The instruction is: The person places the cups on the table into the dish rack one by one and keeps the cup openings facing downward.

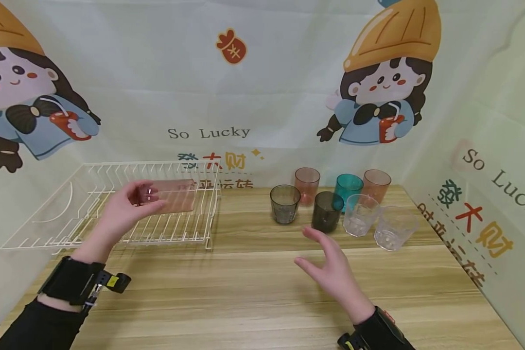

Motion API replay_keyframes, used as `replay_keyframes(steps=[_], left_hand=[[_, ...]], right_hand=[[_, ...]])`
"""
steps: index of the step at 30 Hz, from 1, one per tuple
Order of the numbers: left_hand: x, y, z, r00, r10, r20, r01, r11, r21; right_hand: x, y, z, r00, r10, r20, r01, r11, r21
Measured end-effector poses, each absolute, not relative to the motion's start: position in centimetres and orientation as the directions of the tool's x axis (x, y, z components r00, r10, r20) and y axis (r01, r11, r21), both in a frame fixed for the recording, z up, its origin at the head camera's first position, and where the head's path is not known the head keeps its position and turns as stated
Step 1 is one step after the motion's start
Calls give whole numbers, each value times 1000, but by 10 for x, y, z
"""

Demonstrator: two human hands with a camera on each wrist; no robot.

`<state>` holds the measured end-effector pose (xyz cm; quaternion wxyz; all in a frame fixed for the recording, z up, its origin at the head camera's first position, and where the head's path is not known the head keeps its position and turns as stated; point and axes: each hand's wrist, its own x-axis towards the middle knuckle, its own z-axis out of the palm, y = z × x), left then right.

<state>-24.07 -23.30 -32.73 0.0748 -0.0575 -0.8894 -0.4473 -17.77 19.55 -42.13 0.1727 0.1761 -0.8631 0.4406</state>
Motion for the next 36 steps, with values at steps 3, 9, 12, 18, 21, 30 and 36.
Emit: replay_keyframes(steps=[3,9,12,18,21,30,36], left_hand=[[-245,-242,-325,-983,27,183,163,603,781],[-252,-260,-318,-983,-14,180,126,658,742],[-255,-270,-312,-983,-23,182,116,692,713],[-264,-284,-297,-984,-29,177,99,738,668],[-270,-292,-288,-984,-32,175,89,762,642],[-289,-314,-268,-977,-50,206,78,818,570],[-298,-327,-267,-970,-85,229,54,839,541]], right_hand=[[-177,197,-423,-877,-151,455,-455,560,-692],[-176,201,-426,-881,-151,449,-448,573,-686],[-176,202,-428,-880,-149,451,-447,581,-680],[-175,203,-430,-881,-149,449,-443,592,-673],[-175,204,-430,-884,-153,441,-440,593,-675],[-176,209,-431,-870,-166,464,-458,617,-640],[-177,215,-432,-852,-196,485,-484,649,-587]])
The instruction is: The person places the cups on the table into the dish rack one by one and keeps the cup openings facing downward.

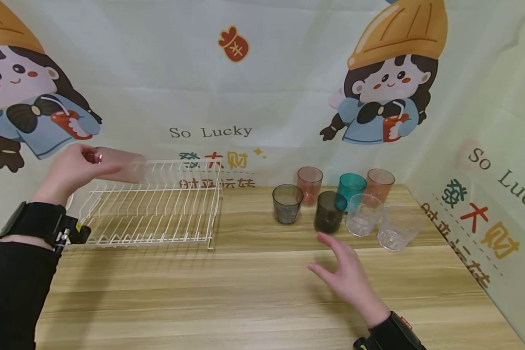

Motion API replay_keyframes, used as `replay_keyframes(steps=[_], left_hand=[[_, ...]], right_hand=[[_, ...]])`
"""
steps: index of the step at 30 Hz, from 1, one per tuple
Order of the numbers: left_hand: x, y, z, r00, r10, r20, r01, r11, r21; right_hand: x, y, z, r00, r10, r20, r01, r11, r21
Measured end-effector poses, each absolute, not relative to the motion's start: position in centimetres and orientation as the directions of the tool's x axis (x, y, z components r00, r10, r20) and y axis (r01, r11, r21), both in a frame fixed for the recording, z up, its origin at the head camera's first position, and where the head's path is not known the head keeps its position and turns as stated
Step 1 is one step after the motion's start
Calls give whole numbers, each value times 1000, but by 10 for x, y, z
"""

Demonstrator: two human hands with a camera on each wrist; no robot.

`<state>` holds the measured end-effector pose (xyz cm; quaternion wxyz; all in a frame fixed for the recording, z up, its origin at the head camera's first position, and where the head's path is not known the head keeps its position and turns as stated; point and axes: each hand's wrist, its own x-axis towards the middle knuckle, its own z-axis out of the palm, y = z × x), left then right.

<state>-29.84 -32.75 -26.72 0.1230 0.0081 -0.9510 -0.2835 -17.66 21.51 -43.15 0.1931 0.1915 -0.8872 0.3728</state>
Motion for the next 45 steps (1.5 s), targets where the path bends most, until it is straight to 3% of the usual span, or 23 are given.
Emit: replay_keyframes(steps=[19,30,36,45], left_hand=[[-311,-354,-279,-943,-284,172,-153,832,534],[-322,-361,-290,-926,-348,146,-250,855,455],[-326,-367,-291,-909,-415,37,-343,796,499],[-333,-366,-297,-918,-396,29,-341,825,451]], right_hand=[[-180,231,-430,-792,-275,545,-551,707,-444],[-179,235,-426,-775,-334,537,-555,767,-324],[-175,238,-424,-768,-324,553,-554,770,-318],[-167,246,-425,-740,-318,593,-574,758,-310]])
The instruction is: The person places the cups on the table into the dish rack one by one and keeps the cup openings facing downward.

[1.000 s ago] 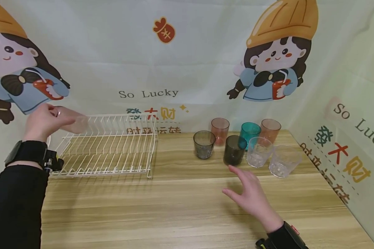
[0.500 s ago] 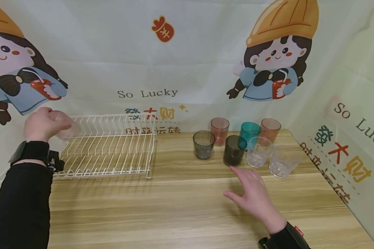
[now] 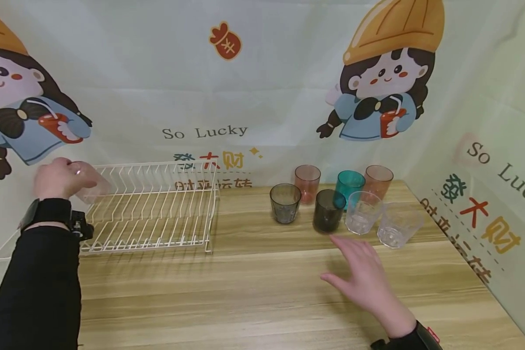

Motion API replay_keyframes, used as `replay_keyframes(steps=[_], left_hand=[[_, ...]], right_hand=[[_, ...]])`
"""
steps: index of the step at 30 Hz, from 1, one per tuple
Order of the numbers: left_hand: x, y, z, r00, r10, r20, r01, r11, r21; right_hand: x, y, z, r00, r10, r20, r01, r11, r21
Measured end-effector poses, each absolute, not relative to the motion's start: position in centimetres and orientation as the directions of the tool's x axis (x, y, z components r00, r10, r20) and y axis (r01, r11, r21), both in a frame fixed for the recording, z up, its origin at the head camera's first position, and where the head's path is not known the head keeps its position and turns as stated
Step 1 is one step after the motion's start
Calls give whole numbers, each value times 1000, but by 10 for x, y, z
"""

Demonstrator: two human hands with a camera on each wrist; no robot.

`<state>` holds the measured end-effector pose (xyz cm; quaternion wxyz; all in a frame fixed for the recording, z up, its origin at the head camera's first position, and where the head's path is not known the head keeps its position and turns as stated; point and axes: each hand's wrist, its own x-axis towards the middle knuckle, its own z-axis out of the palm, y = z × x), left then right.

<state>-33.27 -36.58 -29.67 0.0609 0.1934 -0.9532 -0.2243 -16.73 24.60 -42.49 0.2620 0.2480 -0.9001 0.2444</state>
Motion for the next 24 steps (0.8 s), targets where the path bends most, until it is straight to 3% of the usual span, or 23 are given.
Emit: replay_keyframes(steps=[5,15,24], left_hand=[[-338,-364,-303,-922,-388,6,-341,819,462],[-347,-363,-316,-928,-371,-27,-356,867,348],[-347,-362,-325,-925,-377,-47,-369,861,351]], right_hand=[[-165,251,-427,-742,-314,592,-571,759,-313],[-160,255,-427,-744,-296,598,-562,761,-322],[-158,258,-428,-752,-289,592,-552,767,-328]])
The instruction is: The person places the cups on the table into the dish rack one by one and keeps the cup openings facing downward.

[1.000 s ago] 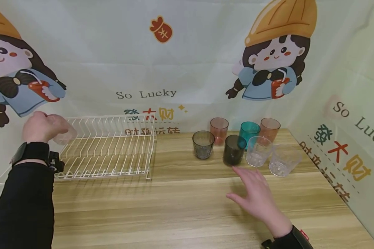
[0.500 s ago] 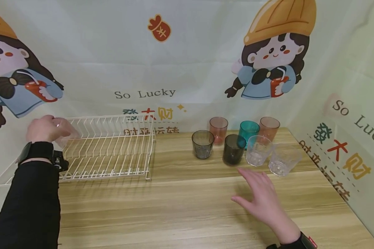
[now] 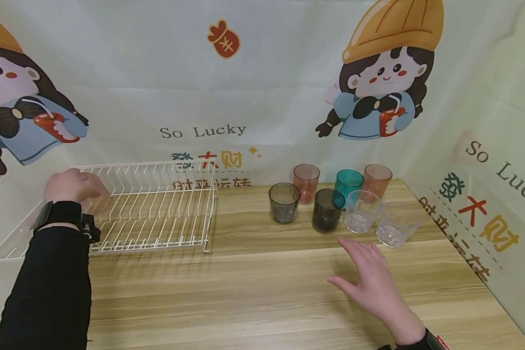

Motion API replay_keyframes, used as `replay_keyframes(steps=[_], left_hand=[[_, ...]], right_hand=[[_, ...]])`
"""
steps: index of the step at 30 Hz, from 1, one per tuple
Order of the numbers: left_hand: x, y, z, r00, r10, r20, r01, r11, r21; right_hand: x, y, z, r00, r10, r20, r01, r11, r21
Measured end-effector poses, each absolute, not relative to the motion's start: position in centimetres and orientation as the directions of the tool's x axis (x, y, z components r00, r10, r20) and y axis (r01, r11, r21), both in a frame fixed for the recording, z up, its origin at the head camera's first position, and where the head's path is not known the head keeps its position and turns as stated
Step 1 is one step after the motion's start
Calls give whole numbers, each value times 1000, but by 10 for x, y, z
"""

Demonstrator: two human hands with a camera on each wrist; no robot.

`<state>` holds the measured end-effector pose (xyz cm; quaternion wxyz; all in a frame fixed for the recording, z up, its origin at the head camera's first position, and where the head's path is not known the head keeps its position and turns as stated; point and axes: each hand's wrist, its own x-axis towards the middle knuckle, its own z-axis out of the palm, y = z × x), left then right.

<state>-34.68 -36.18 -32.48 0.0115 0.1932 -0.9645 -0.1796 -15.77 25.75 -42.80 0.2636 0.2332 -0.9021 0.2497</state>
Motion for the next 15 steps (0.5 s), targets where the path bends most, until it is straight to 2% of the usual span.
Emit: replay_keyframes(steps=[8,15], left_hand=[[-349,-367,-327,-928,-369,-59,-366,868,334],[-349,-366,-328,-912,-408,29,-355,824,441]], right_hand=[[-157,258,-428,-758,-296,582,-549,771,-323],[-156,255,-426,-783,-296,548,-527,784,-328]])
